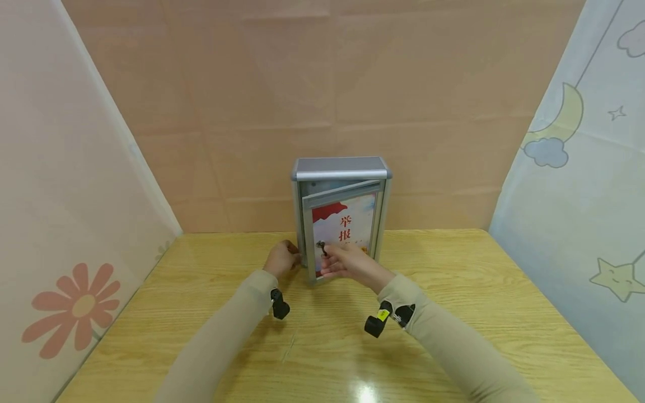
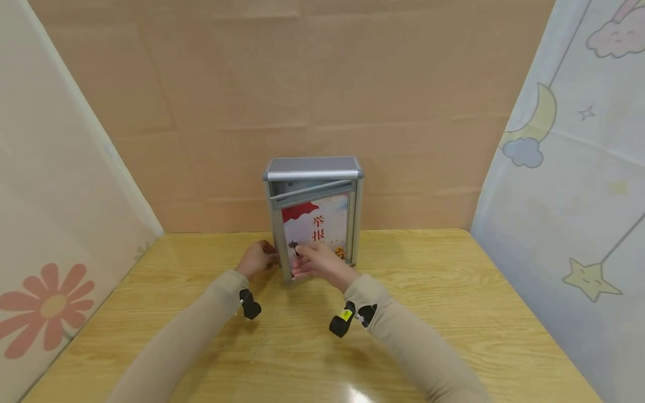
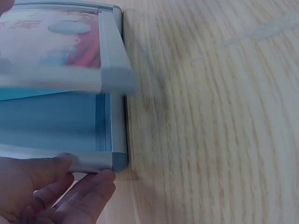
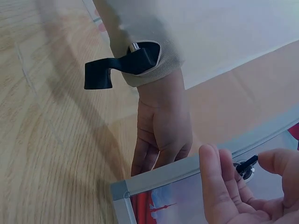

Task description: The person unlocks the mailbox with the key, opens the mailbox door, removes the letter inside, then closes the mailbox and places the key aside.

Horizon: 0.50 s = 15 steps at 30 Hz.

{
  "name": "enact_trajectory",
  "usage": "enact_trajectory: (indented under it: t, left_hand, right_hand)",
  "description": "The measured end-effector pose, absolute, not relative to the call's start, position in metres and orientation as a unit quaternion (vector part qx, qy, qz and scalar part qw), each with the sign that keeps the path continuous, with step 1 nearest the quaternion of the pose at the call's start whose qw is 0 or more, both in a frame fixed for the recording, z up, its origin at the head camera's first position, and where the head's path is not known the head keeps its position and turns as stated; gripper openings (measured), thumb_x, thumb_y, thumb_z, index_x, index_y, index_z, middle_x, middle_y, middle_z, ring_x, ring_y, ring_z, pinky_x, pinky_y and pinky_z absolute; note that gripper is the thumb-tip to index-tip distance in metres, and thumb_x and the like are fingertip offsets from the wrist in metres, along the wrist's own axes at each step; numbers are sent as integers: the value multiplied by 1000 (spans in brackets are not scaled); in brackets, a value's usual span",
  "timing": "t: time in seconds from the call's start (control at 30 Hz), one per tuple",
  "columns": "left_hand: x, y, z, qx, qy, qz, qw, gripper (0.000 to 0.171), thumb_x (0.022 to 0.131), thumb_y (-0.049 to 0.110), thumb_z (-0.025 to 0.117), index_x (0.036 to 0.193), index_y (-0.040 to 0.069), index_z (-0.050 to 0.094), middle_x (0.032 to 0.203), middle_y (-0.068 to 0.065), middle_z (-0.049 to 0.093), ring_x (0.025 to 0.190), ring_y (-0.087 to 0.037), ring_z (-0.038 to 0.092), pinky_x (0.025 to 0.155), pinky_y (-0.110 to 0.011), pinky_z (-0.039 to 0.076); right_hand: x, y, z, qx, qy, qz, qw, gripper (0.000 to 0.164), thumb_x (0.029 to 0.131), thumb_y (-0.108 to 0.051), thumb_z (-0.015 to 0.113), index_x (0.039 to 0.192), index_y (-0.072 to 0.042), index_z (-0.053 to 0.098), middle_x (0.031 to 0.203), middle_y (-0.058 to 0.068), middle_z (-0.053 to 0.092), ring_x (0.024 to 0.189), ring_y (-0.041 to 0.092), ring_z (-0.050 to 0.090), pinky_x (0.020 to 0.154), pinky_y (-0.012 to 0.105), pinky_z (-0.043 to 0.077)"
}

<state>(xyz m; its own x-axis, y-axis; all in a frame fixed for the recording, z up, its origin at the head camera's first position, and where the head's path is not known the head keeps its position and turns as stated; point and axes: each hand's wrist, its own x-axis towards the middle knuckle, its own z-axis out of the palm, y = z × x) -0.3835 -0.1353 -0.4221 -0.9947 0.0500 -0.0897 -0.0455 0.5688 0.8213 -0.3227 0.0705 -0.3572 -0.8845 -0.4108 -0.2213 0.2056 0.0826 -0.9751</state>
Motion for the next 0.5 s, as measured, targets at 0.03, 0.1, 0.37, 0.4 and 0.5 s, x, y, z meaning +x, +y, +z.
enact_trajectory:
  t: [0.03, 0.1, 0.37, 0.4, 0.5]
  left_hand:
    - [-383, -135, -422, 0, 883, 466, 53, 16, 94, 12, 62, 103, -1, 60, 90, -13, 65, 76, -22, 63, 61, -27, 49]
    - [-383, -135, -421, 2, 883, 466, 54, 16, 94, 12, 62, 104, -1, 60, 92, -14, 66, 77, -23, 63, 61, -27, 50]
    - [-385, -136, -423, 13, 883, 465, 58, 17, 94, 11, 62, 105, -2, 59, 93, -15, 66, 83, -29, 66, 61, -27, 51]
    - [-385, -136, -422, 14, 883, 466, 58, 17, 94, 11, 62, 105, -2, 59, 93, -15, 66, 84, -30, 66, 61, -27, 51]
    - [-385, -135, -421, 13, 883, 466, 59, 17, 94, 11, 62, 105, -2, 59, 92, -15, 66, 85, -32, 66, 61, -27, 50]
  right_hand:
    - [-321, 73, -357, -74, 699, -672, 232, 45, 104, -25, 43, 128, 13, 47, 92, 13, 63, 76, 15, 67, 84, 36, 56]
    - [-317, 78, -357, -79, 700, -670, 235, 44, 104, -25, 42, 124, 15, 48, 87, 10, 64, 75, 14, 68, 84, 36, 56]
    - [-300, 104, -357, -111, 702, -660, 242, 37, 105, -19, 39, 119, 14, 46, 83, 6, 63, 76, 13, 68, 77, 31, 58]
    - [-298, 107, -356, -115, 705, -656, 243, 37, 105, -19, 40, 119, 14, 46, 83, 5, 63, 76, 13, 68, 77, 31, 58]
    - [-293, 118, -356, -123, 714, -644, 247, 36, 104, -19, 40, 117, 14, 46, 84, 5, 62, 78, 13, 68, 77, 31, 58]
